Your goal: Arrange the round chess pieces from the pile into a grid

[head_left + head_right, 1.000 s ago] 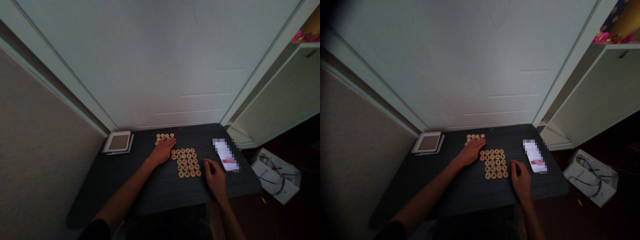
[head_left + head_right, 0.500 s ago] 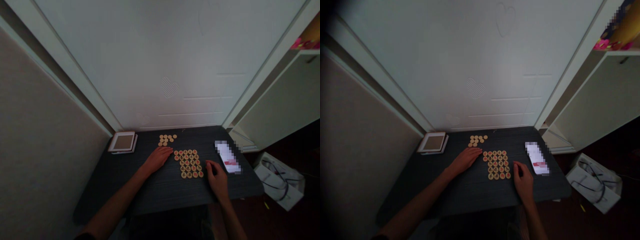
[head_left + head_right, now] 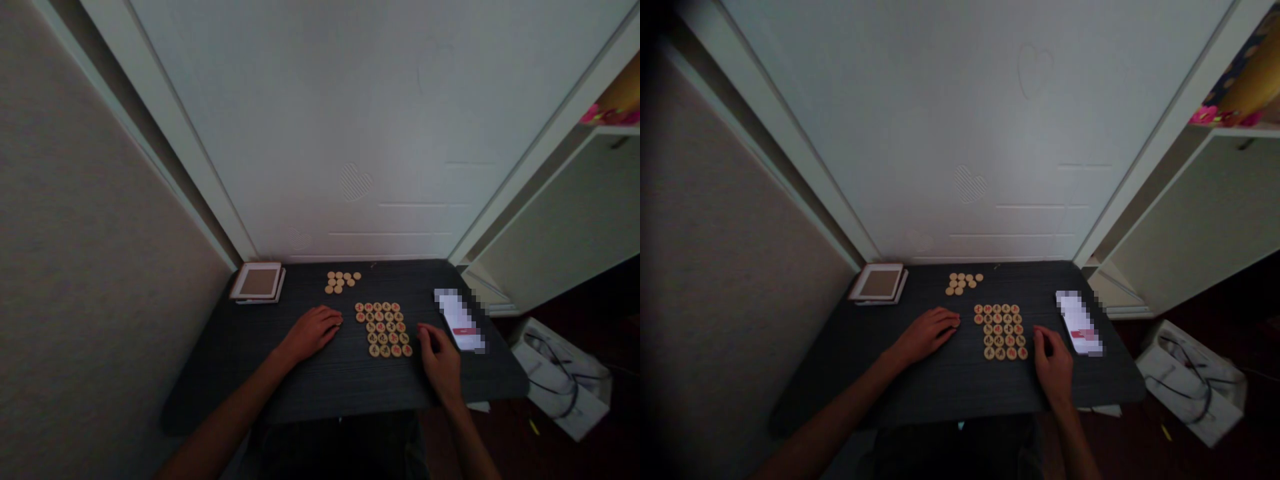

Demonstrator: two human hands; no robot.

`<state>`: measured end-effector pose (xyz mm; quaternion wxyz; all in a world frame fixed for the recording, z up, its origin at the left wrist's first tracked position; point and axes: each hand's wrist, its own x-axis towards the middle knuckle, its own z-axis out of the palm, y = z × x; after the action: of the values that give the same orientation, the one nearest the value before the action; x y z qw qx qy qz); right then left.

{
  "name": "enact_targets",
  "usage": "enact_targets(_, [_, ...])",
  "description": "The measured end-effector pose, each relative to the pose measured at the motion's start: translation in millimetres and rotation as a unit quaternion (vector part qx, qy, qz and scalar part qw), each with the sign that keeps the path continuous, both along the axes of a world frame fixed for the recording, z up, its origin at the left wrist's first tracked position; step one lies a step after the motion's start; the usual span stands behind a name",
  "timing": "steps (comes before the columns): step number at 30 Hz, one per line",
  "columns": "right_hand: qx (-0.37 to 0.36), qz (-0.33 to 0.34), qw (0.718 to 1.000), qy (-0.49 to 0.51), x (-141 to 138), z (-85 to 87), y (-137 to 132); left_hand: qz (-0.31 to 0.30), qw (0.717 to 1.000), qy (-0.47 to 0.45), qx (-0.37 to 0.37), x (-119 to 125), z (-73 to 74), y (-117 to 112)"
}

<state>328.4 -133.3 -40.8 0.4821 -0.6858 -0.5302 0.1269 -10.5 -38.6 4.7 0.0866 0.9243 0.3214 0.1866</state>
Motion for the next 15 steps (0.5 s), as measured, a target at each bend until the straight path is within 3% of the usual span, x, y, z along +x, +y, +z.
enact_targets(9, [0.05, 0.078, 0.994, -0.049, -35.1, 23.5, -8.5, 0.009, 0.999, -0.018, -0.035, 4.3, 11.8, -12.9])
enact_targets(15, [0.091, 0.19, 0.974, -0.082, -81.4, 31.9, -14.9, 0.003, 0.977, -0.135, -0.167, 17.8, 24.0, -36.5])
